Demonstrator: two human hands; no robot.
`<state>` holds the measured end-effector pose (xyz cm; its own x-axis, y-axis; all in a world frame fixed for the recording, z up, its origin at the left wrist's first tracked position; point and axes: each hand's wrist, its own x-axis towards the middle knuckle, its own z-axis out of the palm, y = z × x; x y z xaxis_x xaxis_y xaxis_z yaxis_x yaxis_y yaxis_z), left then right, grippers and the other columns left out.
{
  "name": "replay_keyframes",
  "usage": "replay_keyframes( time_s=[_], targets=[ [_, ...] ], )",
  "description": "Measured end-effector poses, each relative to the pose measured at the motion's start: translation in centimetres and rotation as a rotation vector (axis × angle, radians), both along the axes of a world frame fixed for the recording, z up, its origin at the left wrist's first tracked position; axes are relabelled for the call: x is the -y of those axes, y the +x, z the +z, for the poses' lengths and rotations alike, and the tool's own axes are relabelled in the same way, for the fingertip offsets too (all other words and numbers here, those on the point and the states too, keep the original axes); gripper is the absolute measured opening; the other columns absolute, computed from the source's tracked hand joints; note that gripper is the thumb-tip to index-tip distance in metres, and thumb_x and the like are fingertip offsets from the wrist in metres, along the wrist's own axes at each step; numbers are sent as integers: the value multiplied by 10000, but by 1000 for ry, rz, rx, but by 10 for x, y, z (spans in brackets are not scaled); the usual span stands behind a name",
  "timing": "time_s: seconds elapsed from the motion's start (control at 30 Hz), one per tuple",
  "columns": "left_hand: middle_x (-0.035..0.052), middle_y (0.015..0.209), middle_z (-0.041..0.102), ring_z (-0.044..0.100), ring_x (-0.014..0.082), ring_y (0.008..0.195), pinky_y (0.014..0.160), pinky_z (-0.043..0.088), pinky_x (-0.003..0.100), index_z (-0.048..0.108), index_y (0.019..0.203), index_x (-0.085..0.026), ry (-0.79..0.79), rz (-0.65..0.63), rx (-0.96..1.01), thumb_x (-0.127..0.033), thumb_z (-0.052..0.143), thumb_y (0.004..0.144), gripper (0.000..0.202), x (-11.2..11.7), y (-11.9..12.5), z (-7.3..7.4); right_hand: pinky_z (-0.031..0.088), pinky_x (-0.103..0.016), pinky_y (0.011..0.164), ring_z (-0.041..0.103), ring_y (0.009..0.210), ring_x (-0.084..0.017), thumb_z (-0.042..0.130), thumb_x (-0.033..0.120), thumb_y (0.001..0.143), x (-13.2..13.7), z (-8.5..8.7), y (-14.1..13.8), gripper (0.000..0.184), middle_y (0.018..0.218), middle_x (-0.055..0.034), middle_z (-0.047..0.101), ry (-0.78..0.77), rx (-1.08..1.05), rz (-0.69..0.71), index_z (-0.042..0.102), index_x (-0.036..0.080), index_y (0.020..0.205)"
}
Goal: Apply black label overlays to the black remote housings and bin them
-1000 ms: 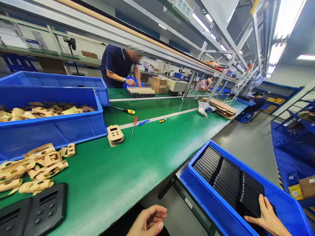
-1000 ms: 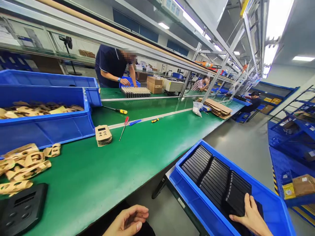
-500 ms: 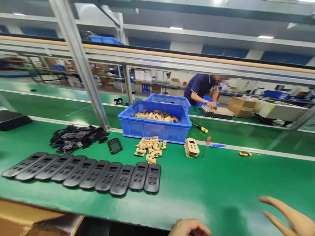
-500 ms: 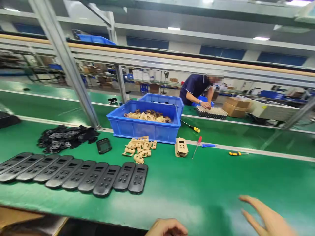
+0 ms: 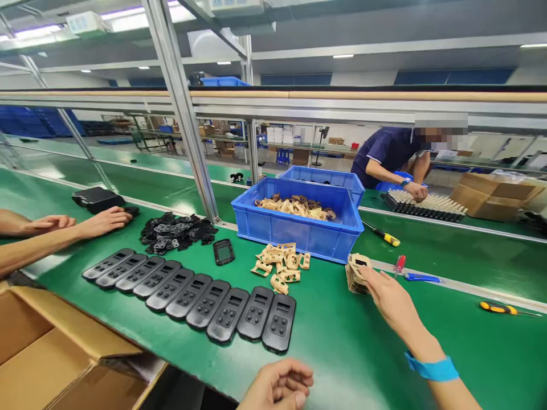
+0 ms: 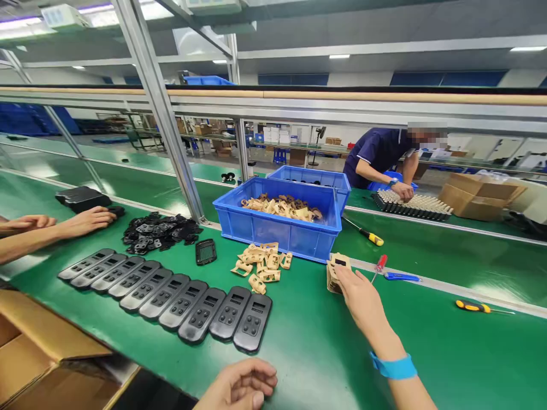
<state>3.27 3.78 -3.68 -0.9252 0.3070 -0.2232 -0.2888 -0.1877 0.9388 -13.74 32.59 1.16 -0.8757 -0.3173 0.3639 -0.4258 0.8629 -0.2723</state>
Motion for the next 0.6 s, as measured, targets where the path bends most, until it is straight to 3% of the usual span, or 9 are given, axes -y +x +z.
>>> replay_keyframes(
  time_s=[0.07,0.17,0.27,0.33,0.4,0.5,0.6],
  targets=[
    [122,1067,679,631,197,902,816,484,302,674,1102,-194,21,103,-9,-465,772,716,482,-3,-11,10,511,-487,890,673,952,-305,345,375,959,13,2,19,398,1112,-134,698,-352,28,-52,628,183,1164],
    [102,1101,646,625,156,844,754,502,271,616,1180,-204,64,253,-39,-450,738,759,503,-12,-32,27,577,-383,667,679,767,-269,497,537,900,43,-1,44,438,934,-105,722,-952,358,17,624,180,1119],
    [54,852,667,610,112,676,618,494,220,633,1024,-151,80,323,-68,-451,744,750,422,-18,-47,37,566,-335,585,661,737,-251,576,552,861,68,-12,59,508,846,-97,710,-1187,703,161,584,148,1169],
    [15,631,634,571,88,528,517,459,189,602,849,-131,54,342,-41,-478,747,737,392,-20,-51,39,566,-360,639,658,758,-248,535,550,889,75,-21,64,538,853,-98,704,-1170,773,186,531,157,1256],
    [4,535,615,559,83,458,472,447,174,552,753,-139,29,341,10,-487,759,717,406,-19,-50,38,538,-439,795,638,927,-282,524,530,901,74,-27,66,553,1016,-127,679,-1042,636,191,486,195,1339],
    [30,588,657,610,106,498,475,482,177,533,715,-144,56,299,86,-439,812,664,409,-17,-45,36,391,-528,999,478,1191,-347,711,482,785,69,-31,71,661,1309,-133,518,-689,375,329,492,290,1379],
    [44,627,669,602,93,495,471,487,166,547,680,-131,134,234,166,-370,853,612,394,-17,-40,37,391,-468,1013,461,1199,-326,854,393,650,68,-30,80,902,1402,-105,406,-526,496,582,406,355,1432]
  ],
)
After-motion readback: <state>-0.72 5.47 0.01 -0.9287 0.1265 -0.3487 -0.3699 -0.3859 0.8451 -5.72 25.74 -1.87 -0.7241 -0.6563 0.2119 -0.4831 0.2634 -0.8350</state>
